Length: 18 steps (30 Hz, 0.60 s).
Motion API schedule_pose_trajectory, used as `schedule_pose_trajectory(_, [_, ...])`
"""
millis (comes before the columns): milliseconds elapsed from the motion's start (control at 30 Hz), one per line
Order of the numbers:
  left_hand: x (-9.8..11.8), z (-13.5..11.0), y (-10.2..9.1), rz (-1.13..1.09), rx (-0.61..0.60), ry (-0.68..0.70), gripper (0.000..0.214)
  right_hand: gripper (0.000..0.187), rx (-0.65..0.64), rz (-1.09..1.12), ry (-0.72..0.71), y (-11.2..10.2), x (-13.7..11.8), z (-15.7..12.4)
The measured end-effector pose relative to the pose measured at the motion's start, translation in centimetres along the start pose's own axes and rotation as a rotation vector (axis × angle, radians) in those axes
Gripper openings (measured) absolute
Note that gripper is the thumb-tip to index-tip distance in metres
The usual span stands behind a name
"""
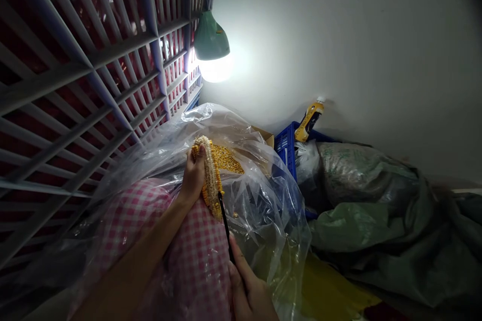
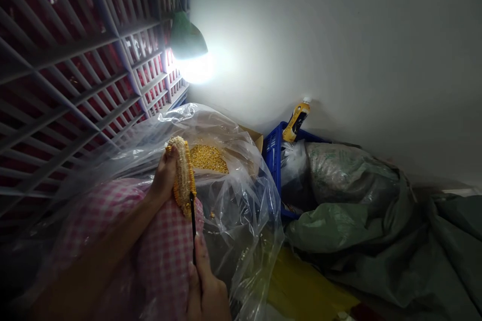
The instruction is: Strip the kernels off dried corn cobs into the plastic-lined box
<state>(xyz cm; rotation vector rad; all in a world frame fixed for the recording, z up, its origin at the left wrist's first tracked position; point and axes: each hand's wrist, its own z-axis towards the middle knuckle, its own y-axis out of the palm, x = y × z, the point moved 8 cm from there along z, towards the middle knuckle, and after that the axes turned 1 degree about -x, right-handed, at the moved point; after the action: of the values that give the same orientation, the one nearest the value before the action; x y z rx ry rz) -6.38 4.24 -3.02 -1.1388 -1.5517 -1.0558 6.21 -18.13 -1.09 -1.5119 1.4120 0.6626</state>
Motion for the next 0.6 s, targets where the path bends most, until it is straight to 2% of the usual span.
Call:
schedule_pose_trajectory(133, [0.0,0.1,-0.2,-0.014,0.031,0.017,0.050,0.068,0.019,-0.149,-0.002,0.3,-0.8,-0.2])
schedule_pose_trajectory(267, [0.3,0.2,-0.3,-0.027,0.046,0.042,0.047,0.064,-0.047,-0.130,0.059,-0.1,-1.4,0.3])
schedule_pose_trajectory(400, [0.4,0.3,-0.5,-0.018,0.052,0.035,0.045,0.059,-0.186,0.186,0.157,-0.4,-1.4,1.1])
schedule_pose_trajectory(500, [0.3,0.4,-0.5,-0.014,0.043,0.032,0.045,0.072,-0.305,0.543,0.344,0.9,-0.3,0.9])
schedule_pose_trajectory(600, [0.2,0.4,-0.5,-0.013,0.047,0.025,0.045,0.080,-0.394,0.861,0.438,2.5,0.6,0.4])
